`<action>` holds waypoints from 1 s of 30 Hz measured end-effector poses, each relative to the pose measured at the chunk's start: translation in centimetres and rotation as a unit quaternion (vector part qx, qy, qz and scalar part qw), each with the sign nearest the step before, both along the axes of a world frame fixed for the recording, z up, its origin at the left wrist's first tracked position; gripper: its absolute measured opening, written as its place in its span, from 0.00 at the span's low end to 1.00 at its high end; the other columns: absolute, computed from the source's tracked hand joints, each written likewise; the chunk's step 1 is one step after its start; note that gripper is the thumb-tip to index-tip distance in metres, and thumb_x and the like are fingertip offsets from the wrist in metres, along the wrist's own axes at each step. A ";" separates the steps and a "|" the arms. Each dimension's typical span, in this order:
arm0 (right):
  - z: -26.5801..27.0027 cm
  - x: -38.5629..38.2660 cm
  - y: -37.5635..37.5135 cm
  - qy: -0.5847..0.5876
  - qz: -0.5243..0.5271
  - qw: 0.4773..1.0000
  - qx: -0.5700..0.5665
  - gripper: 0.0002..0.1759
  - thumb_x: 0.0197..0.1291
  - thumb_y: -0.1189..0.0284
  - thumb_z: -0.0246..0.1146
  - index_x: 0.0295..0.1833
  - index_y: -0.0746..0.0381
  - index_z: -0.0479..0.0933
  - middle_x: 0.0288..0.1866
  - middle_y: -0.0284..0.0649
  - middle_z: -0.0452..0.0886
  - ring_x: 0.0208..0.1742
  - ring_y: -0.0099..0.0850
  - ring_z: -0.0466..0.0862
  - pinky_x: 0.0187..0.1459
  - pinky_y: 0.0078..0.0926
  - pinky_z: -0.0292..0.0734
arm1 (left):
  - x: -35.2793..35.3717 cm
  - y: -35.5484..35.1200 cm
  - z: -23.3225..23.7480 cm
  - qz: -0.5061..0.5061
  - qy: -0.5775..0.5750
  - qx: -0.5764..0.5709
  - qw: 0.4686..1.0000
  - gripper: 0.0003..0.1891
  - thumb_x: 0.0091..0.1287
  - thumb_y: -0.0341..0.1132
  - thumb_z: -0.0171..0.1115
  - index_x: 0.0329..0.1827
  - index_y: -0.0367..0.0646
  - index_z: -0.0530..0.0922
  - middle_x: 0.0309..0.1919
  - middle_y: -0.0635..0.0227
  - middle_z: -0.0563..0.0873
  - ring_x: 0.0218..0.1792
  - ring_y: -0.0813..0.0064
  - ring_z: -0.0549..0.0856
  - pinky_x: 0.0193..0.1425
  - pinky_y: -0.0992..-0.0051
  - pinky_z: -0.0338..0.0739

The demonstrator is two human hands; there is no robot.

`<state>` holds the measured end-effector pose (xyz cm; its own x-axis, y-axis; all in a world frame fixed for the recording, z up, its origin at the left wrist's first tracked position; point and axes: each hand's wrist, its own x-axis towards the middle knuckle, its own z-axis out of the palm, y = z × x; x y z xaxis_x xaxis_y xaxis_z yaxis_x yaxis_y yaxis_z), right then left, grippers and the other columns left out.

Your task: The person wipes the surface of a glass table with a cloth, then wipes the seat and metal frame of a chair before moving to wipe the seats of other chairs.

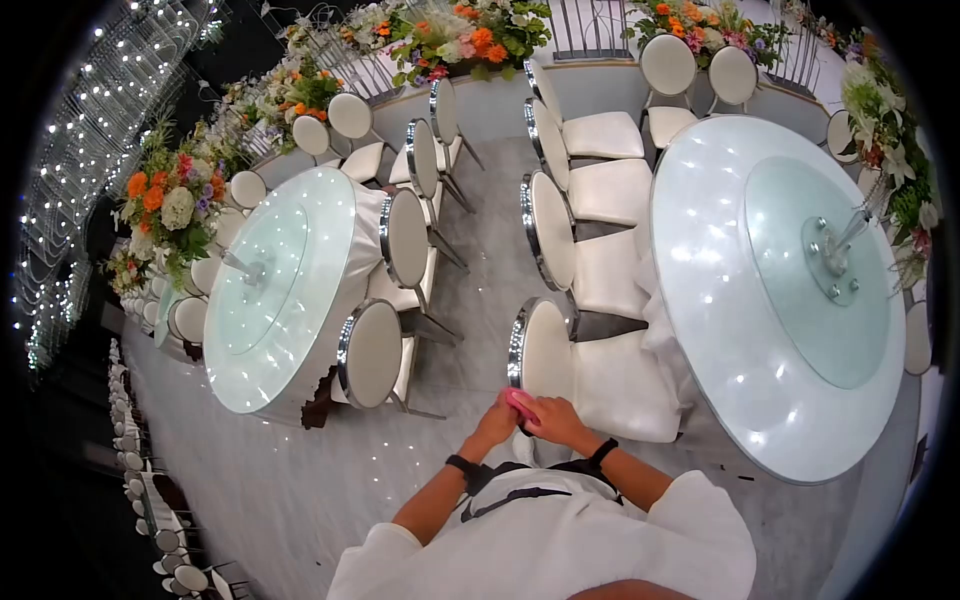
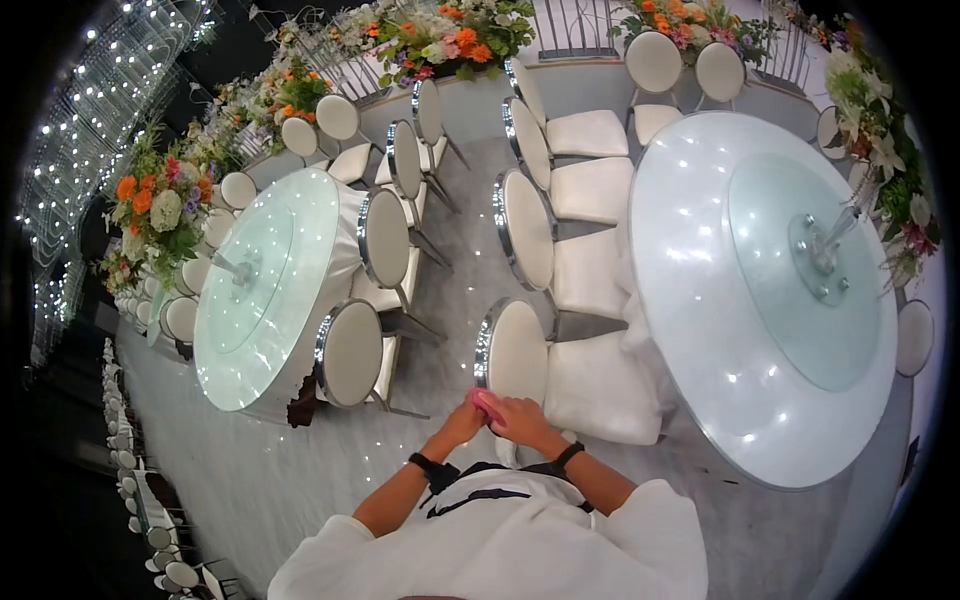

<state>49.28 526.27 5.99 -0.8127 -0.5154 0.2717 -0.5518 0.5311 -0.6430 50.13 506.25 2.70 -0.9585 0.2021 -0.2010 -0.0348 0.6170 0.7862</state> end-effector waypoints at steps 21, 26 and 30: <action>2.3 -11.9 -1.8 -0.039 -0.125 0.990 0.042 0.30 0.55 0.70 0.63 0.66 0.42 0.75 0.41 0.43 0.80 0.45 0.46 0.82 0.45 0.42 0.80 | -9.7 2.9 3.4 -0.026 0.223 -0.046 0.973 0.39 0.66 0.35 0.57 0.75 0.24 0.52 0.72 0.28 0.58 0.74 0.32 0.58 0.77 0.49 0.57; 2.1 -10.7 -2.9 -0.014 -0.149 0.986 0.074 0.28 0.57 0.73 0.61 0.66 0.46 0.75 0.43 0.45 0.78 0.46 0.45 0.81 0.44 0.42 0.79 | -9.2 1.6 3.0 -0.060 0.251 -0.076 0.963 0.42 0.66 0.37 0.60 0.75 0.22 0.49 0.71 0.22 0.54 0.74 0.30 0.55 0.78 0.50 0.54; 2.3 -6.5 -3.0 -0.037 -0.130 0.989 0.056 0.32 0.58 0.73 0.60 0.71 0.47 0.70 0.43 0.47 0.77 0.43 0.47 0.82 0.43 0.42 0.80 | -6.5 -0.8 3.4 -0.123 0.257 -0.078 0.955 0.44 0.64 0.30 0.57 0.76 0.22 0.40 0.73 0.22 0.47 0.74 0.28 0.55 0.79 0.54 0.54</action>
<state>42.74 523.23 8.27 -0.9372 -0.3101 0.1598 -0.3411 0.7191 -0.6054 43.63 505.45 6.09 -0.8659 0.4403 0.2373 0.4925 0.6682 0.5576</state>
